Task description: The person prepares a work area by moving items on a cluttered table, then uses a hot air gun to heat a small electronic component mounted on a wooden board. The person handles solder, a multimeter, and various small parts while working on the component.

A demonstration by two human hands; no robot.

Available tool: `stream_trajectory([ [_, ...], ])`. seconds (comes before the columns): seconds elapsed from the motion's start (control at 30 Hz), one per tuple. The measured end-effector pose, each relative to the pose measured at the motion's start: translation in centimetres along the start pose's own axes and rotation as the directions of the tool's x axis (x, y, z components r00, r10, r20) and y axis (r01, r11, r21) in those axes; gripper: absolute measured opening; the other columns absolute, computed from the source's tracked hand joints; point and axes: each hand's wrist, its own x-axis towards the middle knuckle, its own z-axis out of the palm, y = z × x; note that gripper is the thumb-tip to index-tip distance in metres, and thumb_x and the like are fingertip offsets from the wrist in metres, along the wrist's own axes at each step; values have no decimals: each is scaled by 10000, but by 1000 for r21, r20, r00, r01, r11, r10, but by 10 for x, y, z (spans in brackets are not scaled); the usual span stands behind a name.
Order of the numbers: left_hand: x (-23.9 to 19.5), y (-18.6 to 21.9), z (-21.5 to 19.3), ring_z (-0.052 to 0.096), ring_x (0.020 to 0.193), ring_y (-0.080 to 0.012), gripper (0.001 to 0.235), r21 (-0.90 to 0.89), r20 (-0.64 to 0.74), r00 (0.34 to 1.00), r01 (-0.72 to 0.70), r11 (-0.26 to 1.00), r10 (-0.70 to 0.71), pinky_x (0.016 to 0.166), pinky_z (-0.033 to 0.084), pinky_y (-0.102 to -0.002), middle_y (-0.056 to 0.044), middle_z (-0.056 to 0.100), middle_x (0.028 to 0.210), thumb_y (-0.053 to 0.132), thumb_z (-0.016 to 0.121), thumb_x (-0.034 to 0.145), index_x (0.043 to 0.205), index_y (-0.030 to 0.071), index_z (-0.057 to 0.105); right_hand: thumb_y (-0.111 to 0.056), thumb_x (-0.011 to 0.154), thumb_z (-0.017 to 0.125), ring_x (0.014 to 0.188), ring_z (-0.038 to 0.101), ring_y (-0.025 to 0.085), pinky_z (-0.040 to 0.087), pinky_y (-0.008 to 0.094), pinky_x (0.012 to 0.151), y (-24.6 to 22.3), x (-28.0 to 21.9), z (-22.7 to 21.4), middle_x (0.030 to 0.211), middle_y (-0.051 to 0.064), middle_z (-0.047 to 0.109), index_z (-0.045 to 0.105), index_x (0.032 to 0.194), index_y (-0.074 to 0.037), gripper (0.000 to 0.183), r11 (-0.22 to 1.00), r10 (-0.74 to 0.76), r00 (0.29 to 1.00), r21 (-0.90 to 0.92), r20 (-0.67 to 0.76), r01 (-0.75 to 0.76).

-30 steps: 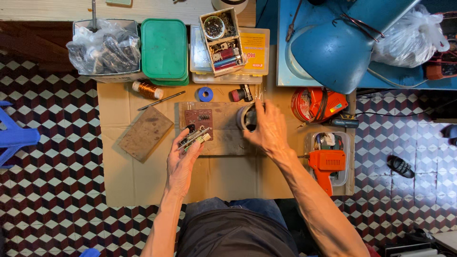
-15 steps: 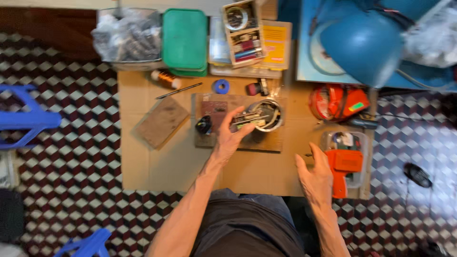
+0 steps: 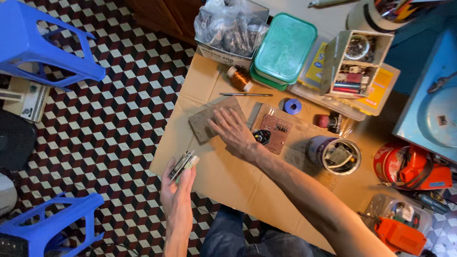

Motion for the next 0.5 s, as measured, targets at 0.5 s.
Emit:
stream_trajectory([
  [0.5,-16,15,-19,589,1310,-275,645,-105,11,999,-30,994,32,1141,472,-383,-247,560,1393,108,619,959,1508,-63,325,-455,667,829,1304,527,340,436,428,1094,15,-33,-78,1414,196,557,426,1526,-78,1021,226,285,900,889,331,-399],
])
